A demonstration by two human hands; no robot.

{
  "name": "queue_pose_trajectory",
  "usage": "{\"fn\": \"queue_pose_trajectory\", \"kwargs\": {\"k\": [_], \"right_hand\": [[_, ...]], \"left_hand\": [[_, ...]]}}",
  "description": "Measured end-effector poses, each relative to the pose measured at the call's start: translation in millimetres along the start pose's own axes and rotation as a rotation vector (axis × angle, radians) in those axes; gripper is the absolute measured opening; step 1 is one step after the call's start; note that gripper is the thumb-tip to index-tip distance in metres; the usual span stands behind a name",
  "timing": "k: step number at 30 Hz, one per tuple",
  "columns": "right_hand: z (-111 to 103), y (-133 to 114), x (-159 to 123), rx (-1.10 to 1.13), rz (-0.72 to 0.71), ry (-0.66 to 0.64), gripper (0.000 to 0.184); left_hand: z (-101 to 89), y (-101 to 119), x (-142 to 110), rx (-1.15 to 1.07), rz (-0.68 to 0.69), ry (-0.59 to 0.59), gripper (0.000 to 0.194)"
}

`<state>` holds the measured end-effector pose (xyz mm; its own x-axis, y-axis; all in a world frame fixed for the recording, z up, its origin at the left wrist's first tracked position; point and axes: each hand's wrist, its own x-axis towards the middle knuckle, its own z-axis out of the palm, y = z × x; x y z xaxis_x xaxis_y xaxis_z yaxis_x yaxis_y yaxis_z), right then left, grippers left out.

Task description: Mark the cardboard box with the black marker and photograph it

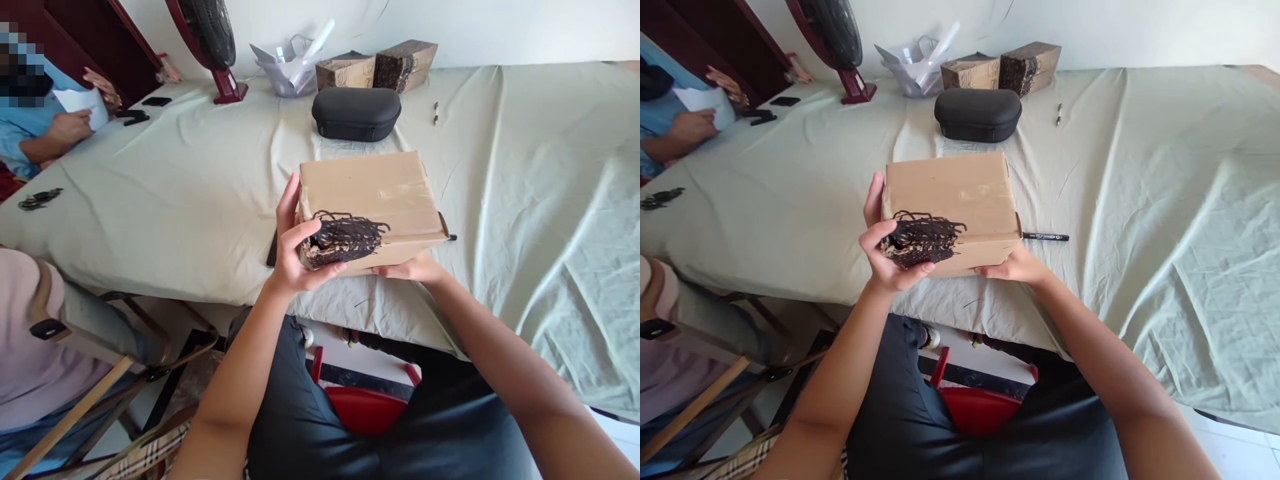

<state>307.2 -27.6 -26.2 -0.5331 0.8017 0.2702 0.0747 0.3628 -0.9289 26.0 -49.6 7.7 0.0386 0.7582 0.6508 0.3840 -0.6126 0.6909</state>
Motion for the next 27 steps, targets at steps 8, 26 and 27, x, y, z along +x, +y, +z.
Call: {"fn": "queue_pose_trajectory", "kwargs": {"k": [8, 26, 27], "right_hand": [[6.8, -1.5, 0.9, 0.083, 0.036, -0.102, 0.065], [-9.9, -2.5, 8.4, -0.186, -0.118, -0.043, 0.094], [-17.3, -2.1, 7.6, -0.249, -0.125, -0.024, 0.091]], "left_hand": [[-9.0, 11.6, -0.8, -0.049, -0.051, -0.061, 0.092], [-10.2, -16.3, 7.6, -0.159, 0.107, -0.025, 0.083], [-9.8, -21.1, 10.0, -0.156, 0.116, 0.003, 0.086]]}}
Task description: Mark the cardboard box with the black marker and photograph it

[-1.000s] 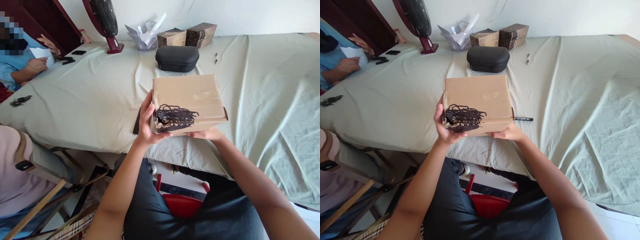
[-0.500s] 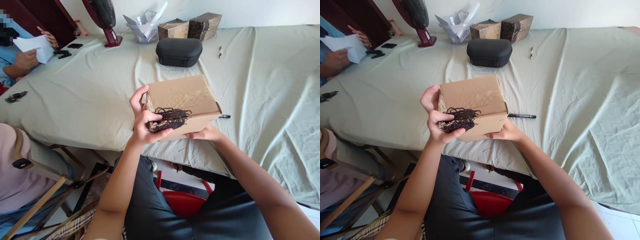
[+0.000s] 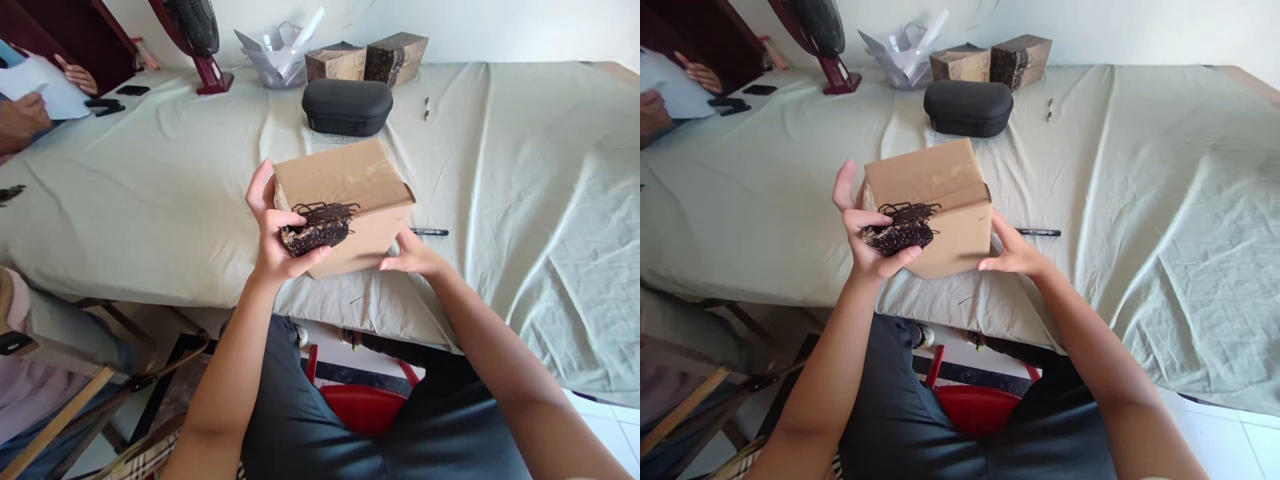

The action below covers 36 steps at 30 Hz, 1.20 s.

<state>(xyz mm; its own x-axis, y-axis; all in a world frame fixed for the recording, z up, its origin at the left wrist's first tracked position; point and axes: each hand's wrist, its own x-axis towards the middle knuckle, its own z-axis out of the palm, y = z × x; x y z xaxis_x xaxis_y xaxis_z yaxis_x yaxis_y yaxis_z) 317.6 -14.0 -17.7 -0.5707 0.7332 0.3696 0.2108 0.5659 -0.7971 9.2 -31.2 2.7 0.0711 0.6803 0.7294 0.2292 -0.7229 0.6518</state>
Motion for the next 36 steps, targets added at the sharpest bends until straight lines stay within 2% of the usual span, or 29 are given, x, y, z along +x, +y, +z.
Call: {"fn": "queue_pose_trajectory", "kwargs": {"k": [2, 5, 8, 12, 15, 17, 20, 24, 28, 33, 36], "right_hand": [[-14.2, 5.2, -3.5, -0.201, 0.056, 0.029, 0.071], [-27.3, 15.2, -8.2, -0.649, 0.291, 0.042, 0.045], [-28.1, 24.9, -7.0, -0.912, 0.472, 0.006, 0.034], [-23.4, 28.3, 1.8, -0.859, 0.516, 0.023, 0.035], [-21.4, 23.2, 6.3, -0.807, 0.545, 0.060, 0.036], [-20.4, 19.2, 7.1, -0.825, 0.567, 0.036, 0.036], [-18.4, 14.8, 6.7, -0.869, 0.589, -0.008, 0.041], [-14.9, 8.0, 7.0, -0.915, 0.641, -0.025, 0.047], [-14.7, -3.5, 7.6, -0.940, 0.732, -0.041, 0.052], [-31.2, -6.8, -2.0, -0.943, 0.892, -0.023, 0.072], [-48.2, 1.9, -10.2, -0.887, 0.895, 0.099, 0.084]], "left_hand": [[-0.7, -10.3, 3.6, 0.007, 0.028, 0.075, 0.098], [-1.7, -21.8, 7.0, 0.009, 0.052, 0.171, 0.127], [-0.7, -27.5, 5.7, -0.101, -0.024, 0.160, 0.134], [5.8, -39.3, -2.6, -0.330, -0.230, 0.023, 0.124], [11.6, -52.3, -9.1, -0.390, -0.375, -0.011, 0.114], [14.5, -57.4, -11.7, -0.390, -0.432, -0.020, 0.108], [16.9, -54.5, -12.7, -0.362, -0.478, -0.072, 0.104], [16.2, -40.1, -11.7, -0.324, -0.536, -0.204, 0.098], [16.0, -36.0, -11.3, -0.346, -0.543, -0.241, 0.106], [19.3, -48.2, -13.1, -0.450, -0.630, -0.249, 0.104], [19.4, -50.8, -11.5, -0.490, -0.676, -0.272, 0.093]]}}
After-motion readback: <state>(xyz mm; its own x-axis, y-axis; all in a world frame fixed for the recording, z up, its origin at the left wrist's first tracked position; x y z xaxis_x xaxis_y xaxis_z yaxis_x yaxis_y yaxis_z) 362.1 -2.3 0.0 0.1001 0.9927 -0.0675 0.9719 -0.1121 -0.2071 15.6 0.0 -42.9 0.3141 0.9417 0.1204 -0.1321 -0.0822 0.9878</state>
